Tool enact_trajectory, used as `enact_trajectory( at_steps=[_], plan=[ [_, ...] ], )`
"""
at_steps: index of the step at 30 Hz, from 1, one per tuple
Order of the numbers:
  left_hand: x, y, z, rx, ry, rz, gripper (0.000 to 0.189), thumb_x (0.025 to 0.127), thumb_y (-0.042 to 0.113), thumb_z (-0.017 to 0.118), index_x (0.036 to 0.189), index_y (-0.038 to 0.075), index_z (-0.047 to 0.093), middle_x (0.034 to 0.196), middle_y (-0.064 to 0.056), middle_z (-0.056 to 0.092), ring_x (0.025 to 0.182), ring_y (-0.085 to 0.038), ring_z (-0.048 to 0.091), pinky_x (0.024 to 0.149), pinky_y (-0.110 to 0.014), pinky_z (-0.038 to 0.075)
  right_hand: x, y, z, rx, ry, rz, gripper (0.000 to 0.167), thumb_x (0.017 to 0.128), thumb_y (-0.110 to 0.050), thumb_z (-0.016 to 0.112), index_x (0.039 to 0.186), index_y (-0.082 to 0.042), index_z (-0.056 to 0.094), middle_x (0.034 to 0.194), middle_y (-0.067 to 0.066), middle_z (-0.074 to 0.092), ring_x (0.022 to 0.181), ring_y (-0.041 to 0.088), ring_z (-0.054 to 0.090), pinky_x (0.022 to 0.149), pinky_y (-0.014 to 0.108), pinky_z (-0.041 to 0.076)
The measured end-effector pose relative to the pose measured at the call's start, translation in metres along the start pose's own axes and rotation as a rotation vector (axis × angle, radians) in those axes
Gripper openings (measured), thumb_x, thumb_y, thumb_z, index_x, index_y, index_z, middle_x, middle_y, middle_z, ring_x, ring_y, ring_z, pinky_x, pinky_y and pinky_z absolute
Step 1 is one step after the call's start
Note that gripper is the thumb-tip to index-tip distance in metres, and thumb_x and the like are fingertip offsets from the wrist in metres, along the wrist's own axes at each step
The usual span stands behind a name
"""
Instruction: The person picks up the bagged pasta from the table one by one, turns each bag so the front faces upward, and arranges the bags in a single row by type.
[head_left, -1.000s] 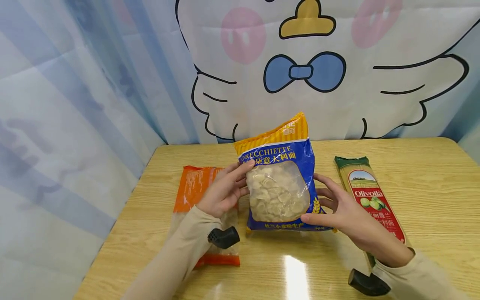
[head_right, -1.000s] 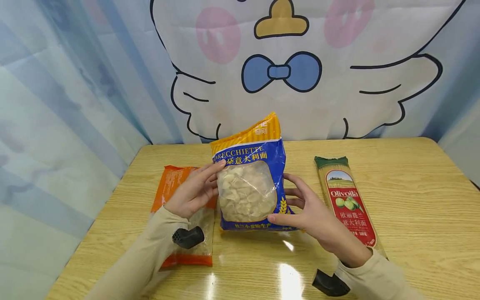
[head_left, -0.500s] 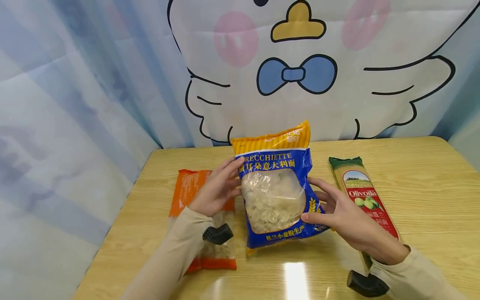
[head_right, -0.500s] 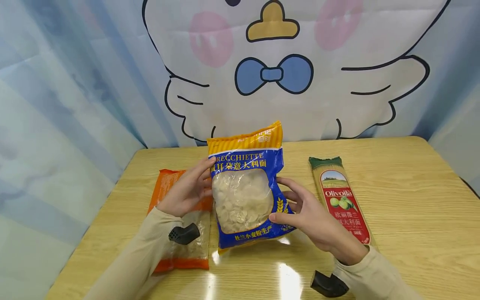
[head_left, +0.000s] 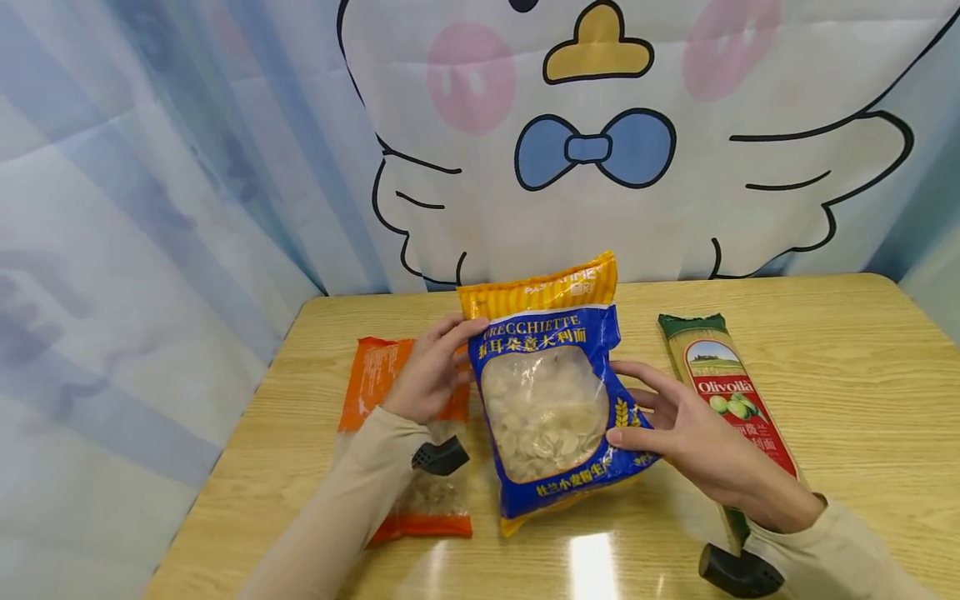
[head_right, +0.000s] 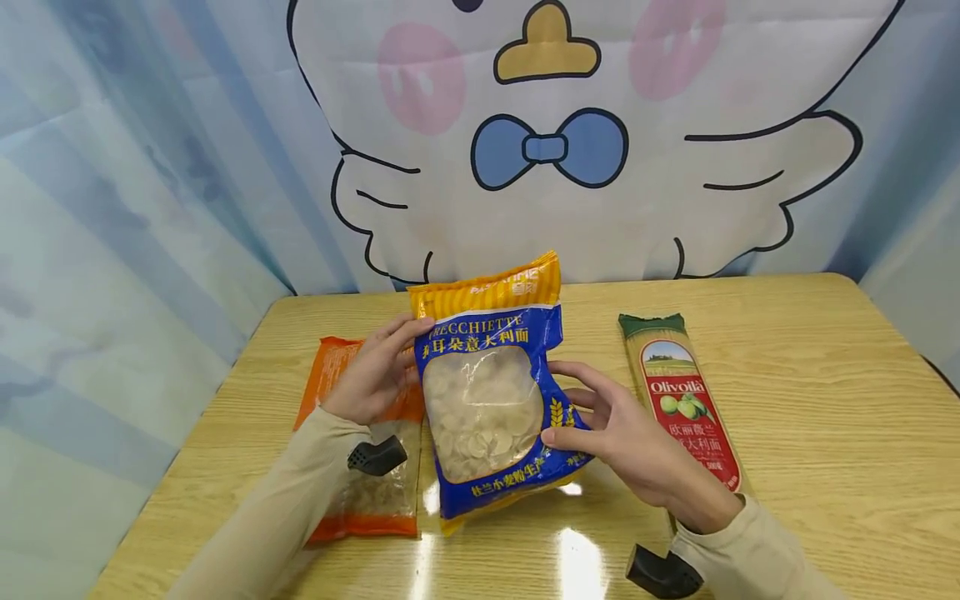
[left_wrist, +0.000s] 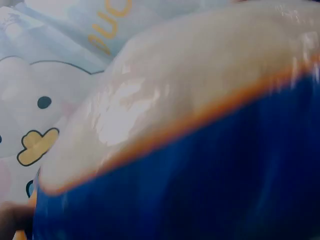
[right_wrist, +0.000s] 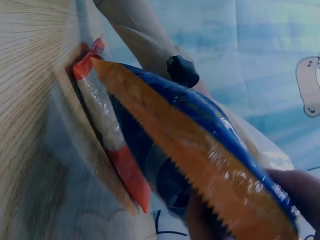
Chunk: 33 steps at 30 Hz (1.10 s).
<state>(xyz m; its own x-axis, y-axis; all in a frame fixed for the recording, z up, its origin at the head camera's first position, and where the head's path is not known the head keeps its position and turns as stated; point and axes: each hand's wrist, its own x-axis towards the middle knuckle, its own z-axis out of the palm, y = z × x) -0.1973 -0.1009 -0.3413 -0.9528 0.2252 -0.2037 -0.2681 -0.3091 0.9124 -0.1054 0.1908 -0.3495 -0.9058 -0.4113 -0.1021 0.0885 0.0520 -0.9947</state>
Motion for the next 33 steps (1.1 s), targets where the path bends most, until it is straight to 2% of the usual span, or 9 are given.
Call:
enact_trajectory(
  at_steps=[2, 3, 8, 10, 12, 16, 20, 27, 33],
  plan=[
    [0.001, -0.001, 0.002, -0.001, 0.031, 0.014, 0.018, 0.095, 0.023, 0.068, 0.104, 0.011, 0.058, 0.092, -0.005, 0.065, 0.077, -0.018, 0.066, 0.064, -0.028, 0.055, 0.0, 0.001, 0.0, 0.002, 0.016, 0.005, 0.075, 0.093, -0.009, 0.069, 0.155, -0.012, 0.027, 0.16, 0.019, 0.026, 0.13, 0.011, 0.051, 0.092, 0.033, 0.055],
    [0.001, -0.001, 0.003, -0.002, 0.051, 0.02, 0.018, 0.094, 0.022, 0.069, 0.104, 0.011, 0.059, 0.092, -0.005, 0.066, 0.077, -0.018, 0.066, 0.063, -0.028, 0.054, -0.001, 0.002, -0.001, -0.004, 0.024, 0.003, 0.076, 0.093, -0.009, 0.069, 0.155, -0.011, 0.027, 0.159, 0.021, 0.027, 0.13, 0.012, 0.051, 0.091, 0.033, 0.056],
    [0.002, -0.001, 0.01, 0.009, 0.132, 0.043, 0.027, 0.09, 0.02, 0.074, 0.108, 0.011, 0.056, 0.09, -0.006, 0.068, 0.075, -0.018, 0.067, 0.059, -0.026, 0.053, -0.004, 0.005, -0.003, -0.072, 0.08, 0.022, 0.076, 0.092, -0.014, 0.071, 0.154, -0.008, 0.028, 0.153, 0.024, 0.038, 0.136, 0.037, 0.046, 0.091, 0.034, 0.057],
    [0.002, -0.002, 0.012, 0.017, 0.156, 0.044, 0.031, 0.089, 0.018, 0.075, 0.112, 0.01, 0.056, 0.09, -0.006, 0.069, 0.076, -0.018, 0.068, 0.059, -0.027, 0.053, -0.006, 0.008, -0.004, -0.103, 0.094, 0.037, 0.074, 0.093, -0.016, 0.071, 0.154, -0.007, 0.03, 0.151, 0.026, 0.041, 0.136, 0.043, 0.044, 0.091, 0.033, 0.057],
    [0.003, -0.002, 0.013, 0.028, 0.175, 0.042, 0.035, 0.088, 0.018, 0.076, 0.116, 0.01, 0.057, 0.092, -0.007, 0.069, 0.076, -0.018, 0.069, 0.059, -0.027, 0.054, -0.008, 0.01, -0.006, -0.119, 0.097, 0.054, 0.07, 0.094, -0.017, 0.07, 0.152, -0.006, 0.033, 0.148, 0.026, 0.044, 0.132, 0.041, 0.05, 0.087, 0.035, 0.058],
    [0.004, -0.003, 0.013, 0.034, 0.198, 0.041, 0.04, 0.088, 0.019, 0.077, 0.121, 0.009, 0.058, 0.094, -0.008, 0.069, 0.076, -0.017, 0.069, 0.059, -0.026, 0.054, -0.011, 0.015, -0.008, -0.142, 0.092, 0.076, 0.066, 0.095, -0.018, 0.068, 0.149, -0.001, 0.036, 0.142, 0.026, 0.051, 0.119, 0.024, 0.062, 0.08, 0.034, 0.059],
    [0.006, -0.004, 0.012, 0.042, 0.199, 0.045, 0.039, 0.087, 0.018, 0.077, 0.12, 0.007, 0.059, 0.092, -0.008, 0.069, 0.074, -0.017, 0.069, 0.056, -0.025, 0.053, -0.012, 0.017, -0.008, -0.14, 0.084, 0.072, 0.067, 0.094, -0.017, 0.069, 0.148, 0.004, 0.035, 0.138, 0.025, 0.053, 0.112, 0.013, 0.063, 0.081, 0.032, 0.059],
    [0.014, -0.006, 0.011, 0.092, 0.183, 0.007, 0.04, 0.085, 0.021, 0.079, 0.12, 0.009, 0.064, 0.094, -0.008, 0.073, 0.076, -0.018, 0.072, 0.063, -0.03, 0.06, -0.014, 0.022, -0.011, -0.078, 0.057, 0.099, 0.061, 0.095, -0.015, 0.067, 0.146, 0.001, 0.037, 0.136, 0.022, 0.055, 0.108, 0.009, 0.066, 0.072, 0.042, 0.06],
    [0.019, -0.008, 0.013, 0.108, 0.177, -0.005, 0.035, 0.085, 0.019, 0.079, 0.116, 0.007, 0.065, 0.089, -0.008, 0.073, 0.073, -0.019, 0.073, 0.063, -0.031, 0.061, -0.017, 0.028, -0.017, -0.073, 0.056, 0.155, 0.073, 0.096, -0.017, 0.066, 0.153, 0.0, 0.025, 0.15, 0.029, 0.038, 0.117, 0.014, 0.059, 0.073, 0.038, 0.056]
  ],
)
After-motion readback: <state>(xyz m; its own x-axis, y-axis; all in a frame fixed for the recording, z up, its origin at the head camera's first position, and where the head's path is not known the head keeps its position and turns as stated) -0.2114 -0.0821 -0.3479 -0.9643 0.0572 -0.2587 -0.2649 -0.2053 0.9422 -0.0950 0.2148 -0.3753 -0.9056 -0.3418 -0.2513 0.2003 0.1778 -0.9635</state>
